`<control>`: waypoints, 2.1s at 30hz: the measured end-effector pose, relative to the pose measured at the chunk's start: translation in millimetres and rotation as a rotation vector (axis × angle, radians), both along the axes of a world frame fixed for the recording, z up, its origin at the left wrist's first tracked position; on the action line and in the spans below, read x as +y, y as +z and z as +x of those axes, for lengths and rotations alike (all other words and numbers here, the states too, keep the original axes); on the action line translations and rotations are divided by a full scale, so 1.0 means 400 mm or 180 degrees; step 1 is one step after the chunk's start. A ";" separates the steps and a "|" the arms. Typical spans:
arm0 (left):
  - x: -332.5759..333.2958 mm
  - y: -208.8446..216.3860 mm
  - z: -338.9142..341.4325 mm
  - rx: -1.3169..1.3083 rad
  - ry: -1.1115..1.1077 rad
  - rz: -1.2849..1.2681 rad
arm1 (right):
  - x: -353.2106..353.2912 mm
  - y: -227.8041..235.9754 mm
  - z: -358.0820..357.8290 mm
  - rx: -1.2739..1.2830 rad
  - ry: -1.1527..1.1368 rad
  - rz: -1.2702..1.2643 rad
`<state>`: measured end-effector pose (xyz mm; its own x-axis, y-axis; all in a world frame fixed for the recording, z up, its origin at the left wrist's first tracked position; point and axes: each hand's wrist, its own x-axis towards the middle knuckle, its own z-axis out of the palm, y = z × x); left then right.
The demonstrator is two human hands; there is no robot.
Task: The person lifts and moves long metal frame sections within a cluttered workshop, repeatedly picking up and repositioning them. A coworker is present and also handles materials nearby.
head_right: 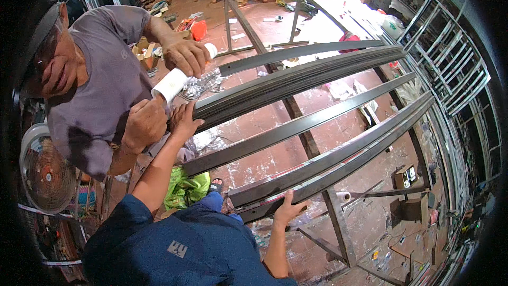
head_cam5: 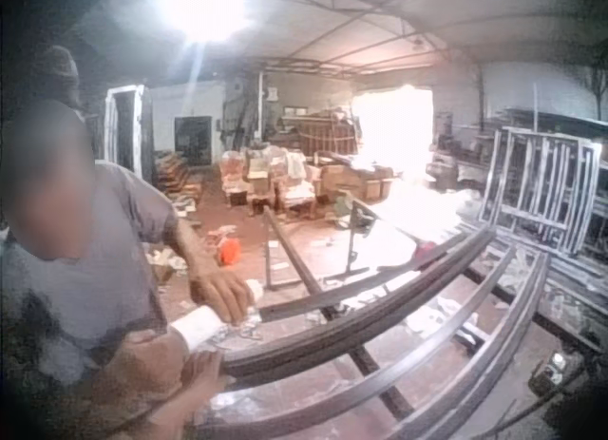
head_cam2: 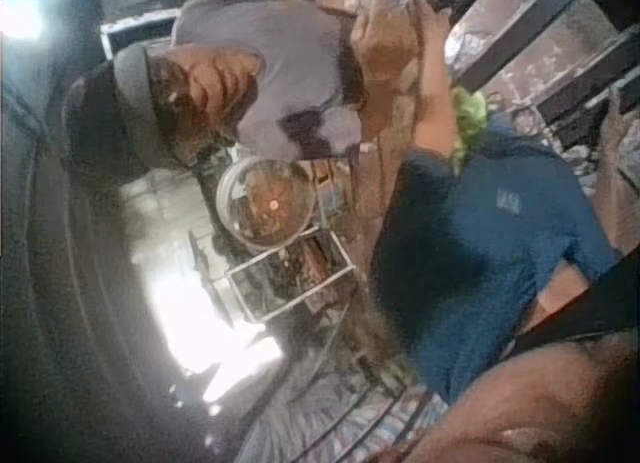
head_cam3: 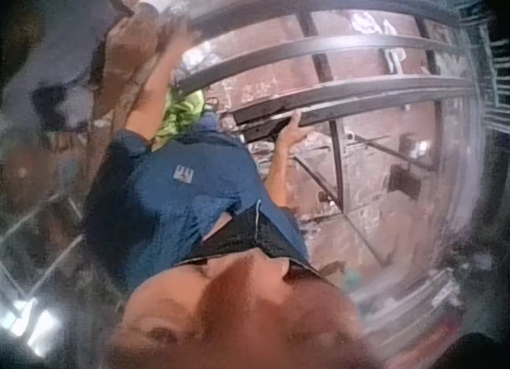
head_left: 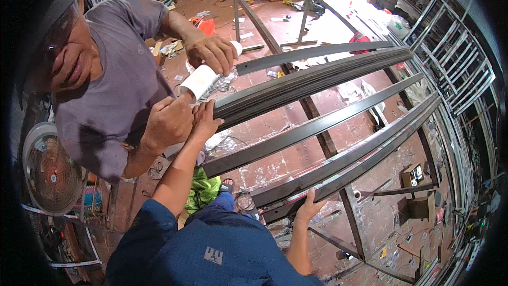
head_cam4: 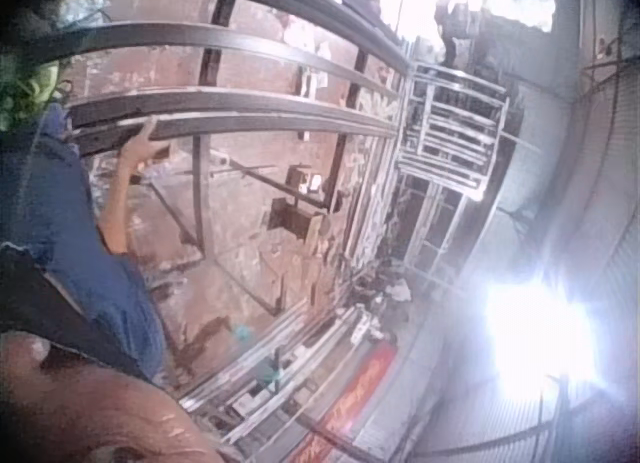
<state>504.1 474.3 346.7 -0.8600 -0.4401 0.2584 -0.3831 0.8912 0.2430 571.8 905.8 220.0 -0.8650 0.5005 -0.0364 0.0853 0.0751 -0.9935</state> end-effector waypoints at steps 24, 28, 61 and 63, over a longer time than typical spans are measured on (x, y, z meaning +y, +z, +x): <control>-0.050 -0.072 0.028 0.0304 -0.0116 -0.0400 | -0.027 0.220 -0.021 0.0238 0.0032 0.1317; -0.036 -0.094 -0.002 0.0527 -0.0254 -0.0283 | -0.140 0.356 -0.087 0.1132 0.0783 0.0405; -0.077 -0.037 -0.015 0.0526 -0.0733 0.0561 | -0.943 0.796 -0.172 0.2503 0.1277 0.1957; -0.111 -0.091 -0.017 0.0823 -0.0726 0.0443 | -0.962 0.813 -0.155 0.2450 0.1458 0.1925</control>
<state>497.5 430.0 310.2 -0.8542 -0.2908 0.4311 -0.0885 0.8982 0.4306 509.8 521.1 545.3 -0.6595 -0.1237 0.7414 -0.7070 0.4371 -0.5560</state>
